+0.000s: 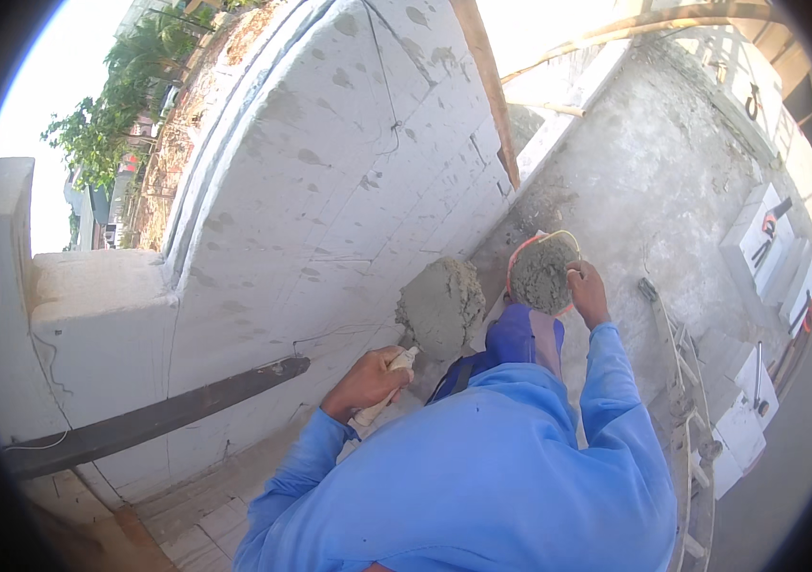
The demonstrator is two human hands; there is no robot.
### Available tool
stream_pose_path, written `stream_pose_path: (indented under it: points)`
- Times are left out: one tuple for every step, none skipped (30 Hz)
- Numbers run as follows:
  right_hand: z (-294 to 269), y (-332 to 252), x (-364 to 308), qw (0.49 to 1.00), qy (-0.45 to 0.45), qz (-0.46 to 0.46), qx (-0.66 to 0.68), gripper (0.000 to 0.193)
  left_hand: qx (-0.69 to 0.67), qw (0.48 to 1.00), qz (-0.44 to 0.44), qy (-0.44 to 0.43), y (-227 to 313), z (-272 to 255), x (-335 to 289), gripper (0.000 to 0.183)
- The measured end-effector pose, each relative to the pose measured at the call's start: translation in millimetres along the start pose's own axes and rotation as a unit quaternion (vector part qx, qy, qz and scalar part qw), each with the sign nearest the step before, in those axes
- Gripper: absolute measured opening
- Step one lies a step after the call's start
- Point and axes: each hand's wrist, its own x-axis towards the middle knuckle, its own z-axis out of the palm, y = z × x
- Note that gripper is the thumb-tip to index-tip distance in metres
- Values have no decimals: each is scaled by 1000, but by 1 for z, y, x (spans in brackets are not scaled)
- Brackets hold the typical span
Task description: The person applies mortar to the top edge of a concrete block wall using a trowel, taking mortar from a bucket.
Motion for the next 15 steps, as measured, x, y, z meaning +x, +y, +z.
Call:
stream_pose_path:
  points:
    - [2,-7,8,1000,-10,-5,5,28,-3,1000,11,14,16,-5,-12,19]
    - [10,-15,19,998,-14,-55,2,30,-8,999,20,23,29,-11,-26,19]
    - [21,-23,32,995,-10,-101,-12,31,-17,999,35,22,38,-23,-34,19]
    - [23,-37,46,989,-5,-144,-30,33,-27,998,46,23,55,-33,-46,19]
    - [25,-75,48,984,-15,-176,-7,31,-49,996,60,43,65,-40,-58,19]
    - [25,-127,40,978,-23,-204,18,30,-68,993,71,58,76,-47,-67,20]
    - [27,-172,37,972,-29,-230,45,29,-33,989,112,86,89,-58,-79,20]
    - [29,-203,45,951,-9,-303,57,30,2,982,153,114,106,-67,-91,21]
    - [36,-233,57,928,8,-367,56,32,-18,976,165,139,123,-82,-98,21]
    - [32,-269,61,909,22,-412,56,34,-26,969,180,167,149,-92,-108,22]
    - [27,-309,60,887,32,-457,62,36,-8,960,203,193,176,-103,-122,24]
    - [18,-341,62,868,46,-486,93,38,15,950,229,211,204,-114,-127,25]
    - [13,-366,63,847,59,-513,125,40,68,934,241,255,223,-125,-128,29]
    - [8,-383,70,839,82,-527,112,42,118,912,241,311,251,-128,-126,31]
    - [8,-400,76,827,99,-544,104,43,140,897,240,344,263,-137,-121,33]
